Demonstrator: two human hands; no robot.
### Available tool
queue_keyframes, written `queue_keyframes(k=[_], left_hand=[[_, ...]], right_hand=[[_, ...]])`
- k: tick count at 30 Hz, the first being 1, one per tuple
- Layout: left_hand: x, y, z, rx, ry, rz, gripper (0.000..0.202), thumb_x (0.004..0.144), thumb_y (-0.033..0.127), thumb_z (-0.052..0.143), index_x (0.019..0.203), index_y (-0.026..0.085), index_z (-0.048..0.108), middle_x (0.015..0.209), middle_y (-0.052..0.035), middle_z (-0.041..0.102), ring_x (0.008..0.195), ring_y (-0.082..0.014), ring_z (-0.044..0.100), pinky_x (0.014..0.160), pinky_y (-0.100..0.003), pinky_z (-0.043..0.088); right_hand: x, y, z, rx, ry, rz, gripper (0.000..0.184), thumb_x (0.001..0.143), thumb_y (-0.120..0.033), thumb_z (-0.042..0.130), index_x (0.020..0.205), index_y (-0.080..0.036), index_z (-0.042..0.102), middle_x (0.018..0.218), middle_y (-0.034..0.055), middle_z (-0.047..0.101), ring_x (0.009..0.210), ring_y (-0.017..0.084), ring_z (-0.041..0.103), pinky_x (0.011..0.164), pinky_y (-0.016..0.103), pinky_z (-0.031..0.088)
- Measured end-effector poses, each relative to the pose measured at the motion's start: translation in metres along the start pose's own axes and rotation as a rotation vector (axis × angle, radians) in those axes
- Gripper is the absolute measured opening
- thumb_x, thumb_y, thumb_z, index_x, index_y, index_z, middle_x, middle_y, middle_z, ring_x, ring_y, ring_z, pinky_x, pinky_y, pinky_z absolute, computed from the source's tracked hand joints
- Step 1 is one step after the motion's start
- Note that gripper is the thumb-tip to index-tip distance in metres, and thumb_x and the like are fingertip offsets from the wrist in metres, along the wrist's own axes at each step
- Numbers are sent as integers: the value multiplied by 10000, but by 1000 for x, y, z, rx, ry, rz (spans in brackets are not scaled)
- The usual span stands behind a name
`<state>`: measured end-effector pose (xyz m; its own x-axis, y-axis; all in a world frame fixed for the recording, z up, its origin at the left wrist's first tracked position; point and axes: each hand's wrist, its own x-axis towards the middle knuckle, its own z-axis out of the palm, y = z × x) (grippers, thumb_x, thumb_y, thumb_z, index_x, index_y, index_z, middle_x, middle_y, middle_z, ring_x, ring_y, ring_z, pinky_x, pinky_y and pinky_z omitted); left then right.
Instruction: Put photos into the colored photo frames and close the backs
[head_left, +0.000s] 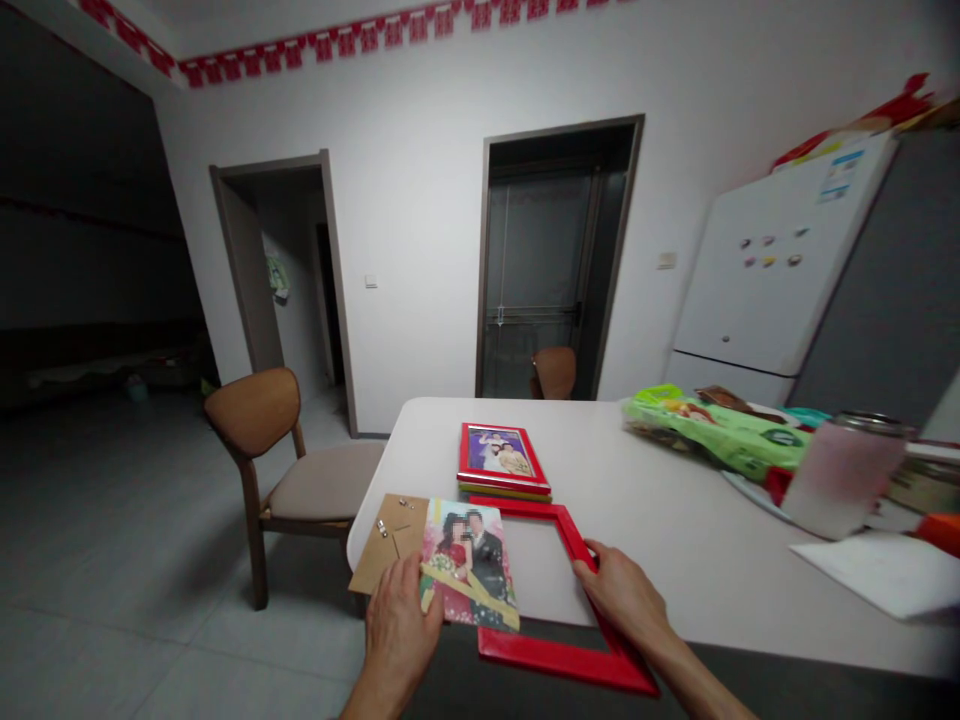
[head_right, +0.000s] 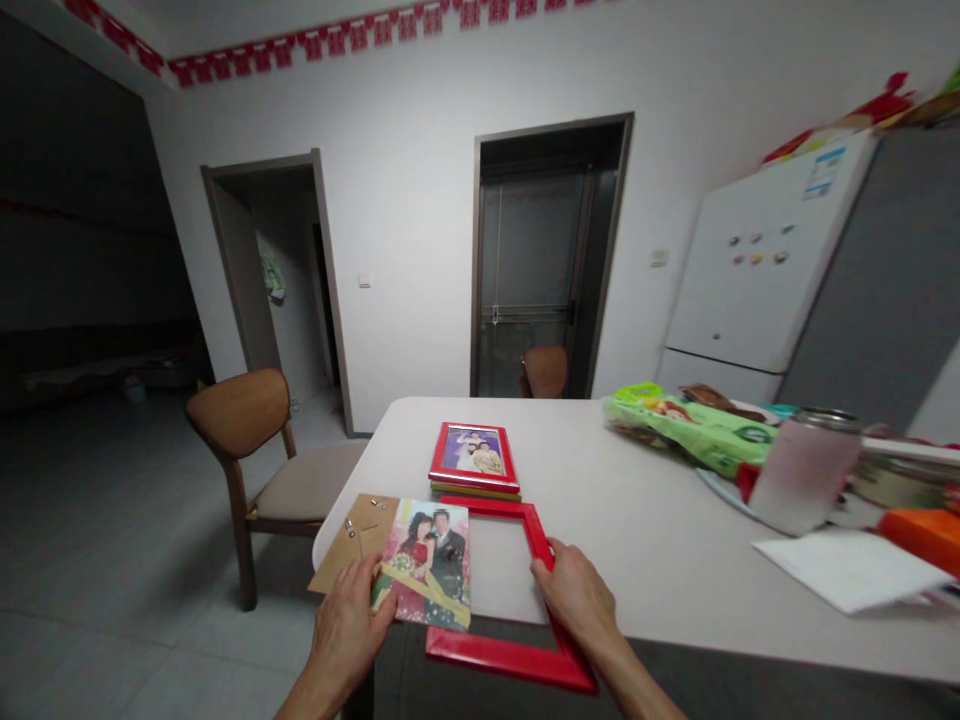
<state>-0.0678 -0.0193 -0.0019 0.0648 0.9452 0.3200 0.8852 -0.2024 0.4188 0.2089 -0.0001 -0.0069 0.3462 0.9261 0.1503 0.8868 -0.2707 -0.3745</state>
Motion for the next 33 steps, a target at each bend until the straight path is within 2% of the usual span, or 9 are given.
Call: queue_keyframes(k=[6,10,14,19,22,25,28,31,33], left_hand=[[-7,5,0,-8,21,173,423,687,178,413,1108,157,453,1064,-94,527,1023,-227,441,884,-374,324],[-10,12,3,-47,-133,384,637,598,142,462,1223,151,344,1302,-102,337,1199,-239,267,982,-416,223],[-7,21,11,9,-233,431,634,584,87,439,1212,140,371,1328,-113,287,1223,-240,227,986,-436,218],[1,17,23,9,-131,468,521,673,34,351,1176,149,422,1282,-114,364,1184,-213,317,951,-413,300],[11,10,14,-139,4,479,463,724,47,318,1151,170,450,1225,-87,450,1138,-182,390,936,-368,337],[23,14,-10,-409,185,337,370,781,131,331,1111,192,487,1115,-66,554,1047,-172,485,902,-329,376],[29,32,-28,-781,312,82,294,806,265,377,1045,180,525,1022,-67,603,973,-197,533,854,-333,403],[23,59,-22,-1235,207,-113,333,787,372,411,983,131,533,915,-85,635,901,-219,566,795,-339,433],[16,74,-7,-1480,79,-185,361,759,396,446,978,119,520,890,-94,641,881,-224,576,781,-338,440]], right_hand=[[0,1,0,3,31,-43,412,742,-326,361,1054,-129,546,935,137,609,842,220,567,710,287,393],[-3,-6,1,33,131,-176,394,737,-283,384,1049,-100,541,997,136,570,928,208,513,832,294,352],[-11,-21,7,128,144,-261,403,717,-262,411,1060,-90,534,1059,134,540,985,212,477,894,318,326],[-24,-37,6,329,95,-304,392,698,-284,430,1035,-126,553,1055,109,547,978,209,488,872,336,364],[-32,-47,-4,499,66,-303,367,692,-309,443,1007,-167,565,1037,86,562,914,199,520,805,335,406],[-40,-60,-15,707,-9,-281,343,693,-319,457,984,-176,573,996,76,586,848,181,544,729,313,435],[-49,-74,-16,961,-218,-157,359,686,-322,485,988,-142,558,894,83,622,750,164,572,625,285,459],[-53,-85,-9,1275,-413,54,349,698,-357,476,954,-131,547,826,83,638,654,150,591,559,274,474],[-50,-85,-6,1466,-385,131,314,719,-365,439,916,-147,549,831,76,643,707,158,605,604,280,492]])
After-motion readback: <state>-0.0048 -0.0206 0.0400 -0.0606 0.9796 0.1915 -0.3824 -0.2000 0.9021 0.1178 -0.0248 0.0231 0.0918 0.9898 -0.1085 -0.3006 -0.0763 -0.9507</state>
